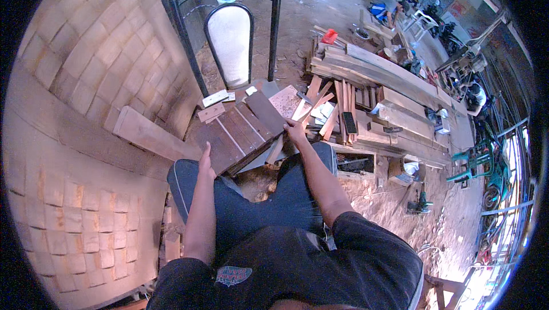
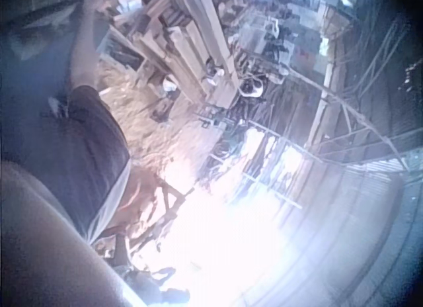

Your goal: The person assembles pieces of wood to form a small box, placing boards together and securing them by hand.

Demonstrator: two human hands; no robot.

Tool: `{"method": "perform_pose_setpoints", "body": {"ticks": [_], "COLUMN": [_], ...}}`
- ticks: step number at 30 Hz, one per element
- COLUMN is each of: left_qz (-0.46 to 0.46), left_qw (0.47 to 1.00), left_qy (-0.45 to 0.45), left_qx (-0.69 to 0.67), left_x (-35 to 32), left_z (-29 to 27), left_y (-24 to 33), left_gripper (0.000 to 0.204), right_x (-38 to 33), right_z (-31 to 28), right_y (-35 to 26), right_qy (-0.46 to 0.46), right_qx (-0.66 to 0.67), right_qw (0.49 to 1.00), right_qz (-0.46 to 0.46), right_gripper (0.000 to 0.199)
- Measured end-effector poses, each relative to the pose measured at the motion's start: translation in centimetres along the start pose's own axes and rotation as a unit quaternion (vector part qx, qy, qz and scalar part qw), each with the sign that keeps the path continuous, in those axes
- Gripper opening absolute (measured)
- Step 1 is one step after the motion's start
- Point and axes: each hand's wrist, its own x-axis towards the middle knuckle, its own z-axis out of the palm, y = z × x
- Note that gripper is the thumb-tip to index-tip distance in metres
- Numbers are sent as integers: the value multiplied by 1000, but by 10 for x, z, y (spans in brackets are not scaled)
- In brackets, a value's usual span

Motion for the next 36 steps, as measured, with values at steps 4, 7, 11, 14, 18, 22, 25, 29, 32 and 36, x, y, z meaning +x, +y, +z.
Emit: {"method": "perform_pose_setpoints", "body": {"ticks": [4, 7, 11, 14, 18, 22, 25, 29, 32, 36], "left_qz": [27, 51, 174, 178, 216, 234, 268, 245, 250, 214], "left_qw": [999, 997, 984, 983, 970, 965, 954, 962, 959, 970], "left_qy": [29, 59, 30, 32, 111, 117, 137, 122, 127, 117], "left_qx": [-10, -4, 21, -22, -24, -18, 17, 16, 44, 1], "left_x": [-7, -22, -52, -82, -122, -140, -140, -136, -137, -131], "left_z": [3, 2, -1, -7, -23, -32, -26, -12, -7, -1], "left_y": [1, 12, 34, 41, 39, 36, 34, 39, 34, 40], "left_gripper": [67, 69, 70, 67, 70, 71, 71, 70, 70, 74], "right_x": [0, -1, -7, -18, -25, -18, -12, -13, -20, -24], "right_z": [1, 2, 2, -1, 1, 18, 28, 31, 38, 43], "right_y": [1, -6, -32, -58, -73, -53, -30, -15, -10, -9], "right_qy": [-7, -28, -53, -84, -123, -109, -101, -88, -79, -67], "right_qx": [53, -43, -8, -180, -124, -20, -10, 31, 95, 220], "right_qw": [998, 998, 998, 980, 983, 993, 992, 991, 992, 969], "right_qz": [-16, -42, -20, -27, -52, -37, -71, -92, -12, -91], "right_gripper": [39, 38, 37, 35, 33, 33, 33, 31, 32, 31]}}
